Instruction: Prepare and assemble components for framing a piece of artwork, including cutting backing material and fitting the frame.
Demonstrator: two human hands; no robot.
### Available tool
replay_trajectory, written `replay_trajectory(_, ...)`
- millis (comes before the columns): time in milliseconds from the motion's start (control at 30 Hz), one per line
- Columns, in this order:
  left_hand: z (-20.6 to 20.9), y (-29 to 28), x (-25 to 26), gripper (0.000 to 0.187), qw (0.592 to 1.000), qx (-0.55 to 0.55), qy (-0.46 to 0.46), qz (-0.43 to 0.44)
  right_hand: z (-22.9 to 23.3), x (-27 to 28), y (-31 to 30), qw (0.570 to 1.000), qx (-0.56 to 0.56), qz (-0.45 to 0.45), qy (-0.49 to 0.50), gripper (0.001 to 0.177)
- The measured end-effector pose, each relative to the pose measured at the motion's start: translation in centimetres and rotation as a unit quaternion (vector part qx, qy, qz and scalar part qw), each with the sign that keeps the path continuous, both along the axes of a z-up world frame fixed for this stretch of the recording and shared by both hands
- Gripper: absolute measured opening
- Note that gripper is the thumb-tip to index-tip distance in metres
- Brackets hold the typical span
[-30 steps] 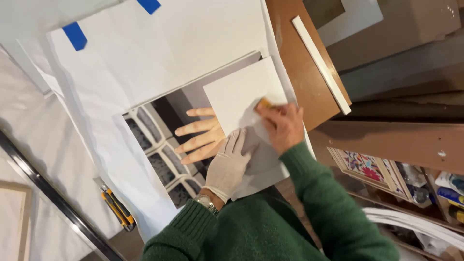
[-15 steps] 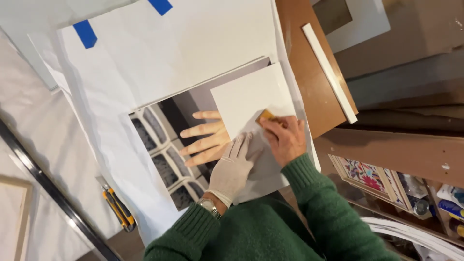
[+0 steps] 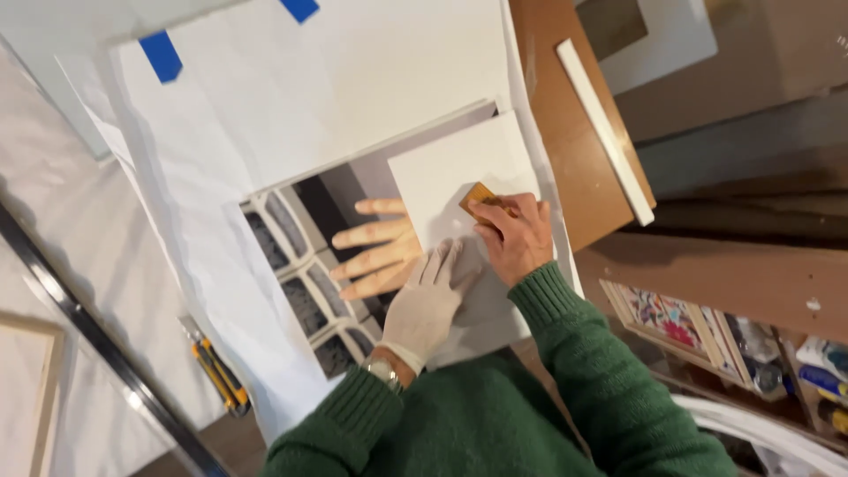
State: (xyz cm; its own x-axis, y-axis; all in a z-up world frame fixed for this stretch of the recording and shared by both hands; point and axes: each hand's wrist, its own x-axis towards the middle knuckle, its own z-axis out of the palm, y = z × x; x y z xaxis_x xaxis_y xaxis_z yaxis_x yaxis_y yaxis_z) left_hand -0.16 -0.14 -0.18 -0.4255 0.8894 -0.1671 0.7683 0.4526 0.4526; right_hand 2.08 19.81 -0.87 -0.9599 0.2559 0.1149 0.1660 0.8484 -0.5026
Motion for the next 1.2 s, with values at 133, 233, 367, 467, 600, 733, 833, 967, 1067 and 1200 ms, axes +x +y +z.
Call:
replay_trajectory(133,0.1,-0.1,0.4,0.06,1.0,-0.006,0.025,-0.005,-1.7,-2.1,3.8,0.998,0.061,0.003,0.028,0.03)
replay_trajectory(233,0.3,0.1,-0.5,0.06,1.0,-0.001,0.017,0.006,-2.1,-4.3,5.7,0.999,0.026,-0.003,0.025,0.031)
replay_trajectory(367,0.6,0.1,-0.2,0.062,1.0,0.003,0.026,0.006,-0.1,-3.4,2.6,0.998,0.027,-0.018,0.055,0.028)
replay_trajectory(467,0.2,-0.1,0.3,0.064,1.0,0.007,0.013,0.012,0.0,-1.0,0.3,0.999,0.005,0.038,0.014,0.031)
replay_trajectory(600,0.6,0.1,0.0,0.063,0.999,-0.031,0.032,-0.007,-1.3,-2.9,3.8,0.999,0.024,0.037,0.028,0.033)
replay_trajectory(733,1.1,0.0,-0.1,0.063,0.997,-0.04,0.069,-0.004,-0.4,-5.5,7.3,0.998,0.043,0.028,0.021,0.035)
replay_trajectory(833,1.9,0.0,-0.3,0.061,0.997,-0.035,0.064,-0.008,-1.3,-3.1,6.0,0.997,0.031,0.066,0.024,0.04)
replay_trajectory(967,2.0,0.2,-0.3,0.063,0.997,-0.059,0.045,-0.024,-0.7,2.6,4.8,0.993,0.017,0.117,-0.018,0.04)
replay_trajectory(1067,1.9,0.3,-0.4,0.063,0.997,-0.065,0.044,-0.027,-0.4,2.9,5.2,0.989,0.022,0.13,-0.062,0.042)
replay_trajectory(1200,1.8,0.3,-0.4,0.061,0.997,-0.06,0.05,-0.024,-1.0,-1.3,5.3,0.991,0.029,0.129,-0.008,0.04)
